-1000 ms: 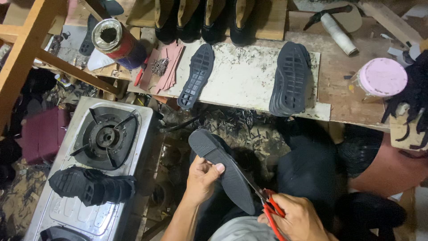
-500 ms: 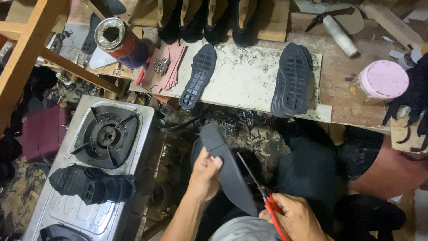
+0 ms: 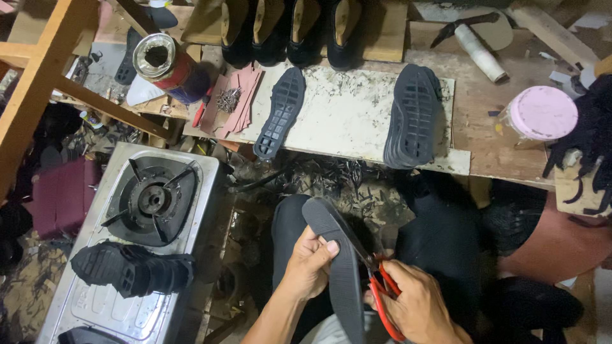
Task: The person sits on the floor of a shoe workshop and uses red-handled scissors to trim excess rubber from the edges of black shoe soles, working one sole at a time. Trimmed soles are placed on the workbench and later gathered into a stack.
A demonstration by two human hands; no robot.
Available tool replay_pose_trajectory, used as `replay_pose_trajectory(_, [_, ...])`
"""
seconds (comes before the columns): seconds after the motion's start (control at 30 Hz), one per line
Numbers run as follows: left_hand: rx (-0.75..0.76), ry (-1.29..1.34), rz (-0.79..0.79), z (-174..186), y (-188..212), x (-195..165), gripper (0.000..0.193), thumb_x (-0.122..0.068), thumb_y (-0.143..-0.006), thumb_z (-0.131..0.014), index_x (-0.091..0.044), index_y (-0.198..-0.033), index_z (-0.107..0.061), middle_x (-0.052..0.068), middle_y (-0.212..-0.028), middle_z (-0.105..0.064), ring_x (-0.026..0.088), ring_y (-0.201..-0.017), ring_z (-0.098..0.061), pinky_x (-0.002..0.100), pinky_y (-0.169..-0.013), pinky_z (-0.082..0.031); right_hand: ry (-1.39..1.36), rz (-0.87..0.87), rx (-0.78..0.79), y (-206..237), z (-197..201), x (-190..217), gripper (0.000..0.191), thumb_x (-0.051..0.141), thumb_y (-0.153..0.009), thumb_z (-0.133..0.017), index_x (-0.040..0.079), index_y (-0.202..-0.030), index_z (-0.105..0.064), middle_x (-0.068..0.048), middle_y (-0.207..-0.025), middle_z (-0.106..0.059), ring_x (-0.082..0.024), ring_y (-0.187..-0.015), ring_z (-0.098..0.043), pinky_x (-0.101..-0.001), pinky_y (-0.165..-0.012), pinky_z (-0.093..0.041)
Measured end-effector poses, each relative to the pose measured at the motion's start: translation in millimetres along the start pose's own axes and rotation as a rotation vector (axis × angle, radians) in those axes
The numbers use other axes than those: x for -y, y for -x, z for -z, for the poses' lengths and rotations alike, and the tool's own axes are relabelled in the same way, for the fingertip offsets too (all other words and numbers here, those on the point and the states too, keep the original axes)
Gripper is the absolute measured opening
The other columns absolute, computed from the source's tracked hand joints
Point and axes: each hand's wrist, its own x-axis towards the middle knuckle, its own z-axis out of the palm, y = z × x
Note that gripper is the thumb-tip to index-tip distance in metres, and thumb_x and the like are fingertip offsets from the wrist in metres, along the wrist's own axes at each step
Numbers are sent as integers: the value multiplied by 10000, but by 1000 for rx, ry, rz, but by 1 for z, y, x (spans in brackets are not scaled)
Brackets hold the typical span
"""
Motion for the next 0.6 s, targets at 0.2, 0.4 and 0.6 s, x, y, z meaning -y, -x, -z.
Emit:
replay_pose_trajectory(0.2, [18, 16, 2, 4, 3, 1, 340, -48, -957, -693, -42, -1274, -571, 84, -1043, -725, 161, -900, -725, 320, -790, -609, -77, 55, -24, 5, -10, -14, 376, 310, -814, -768, 30, -1054, -693, -89, -694, -785, -197, -647, -797, -313, -538, -652])
replay_pose_trajectory(0.4, [21, -11, -11, 6, 2, -2, 374, -147, -957, -686, -44, -1303, -590, 69, -1109, -719, 182, -979, -712, 368, -862, -592, 65, 58, -10, 5, -5, -27, 317, 251, -721, -875, 37, -867, -693, -89, -621, -764, -187, -558, -783, -329, -524, -593])
replay_pose_trajectory(0.6, [-108, -36, -132, 10, -8, -28, 372, -234, -990, -649, -43, -1307, -609, 62, -1195, -701, 190, -1079, -673, 372, -948, -551, 90, -39, 77, 7, 2, -15, 362, 220, -692, -905, 49, -929, -691, -113, -654, -715, -211, -557, -731, -347, -535, -570])
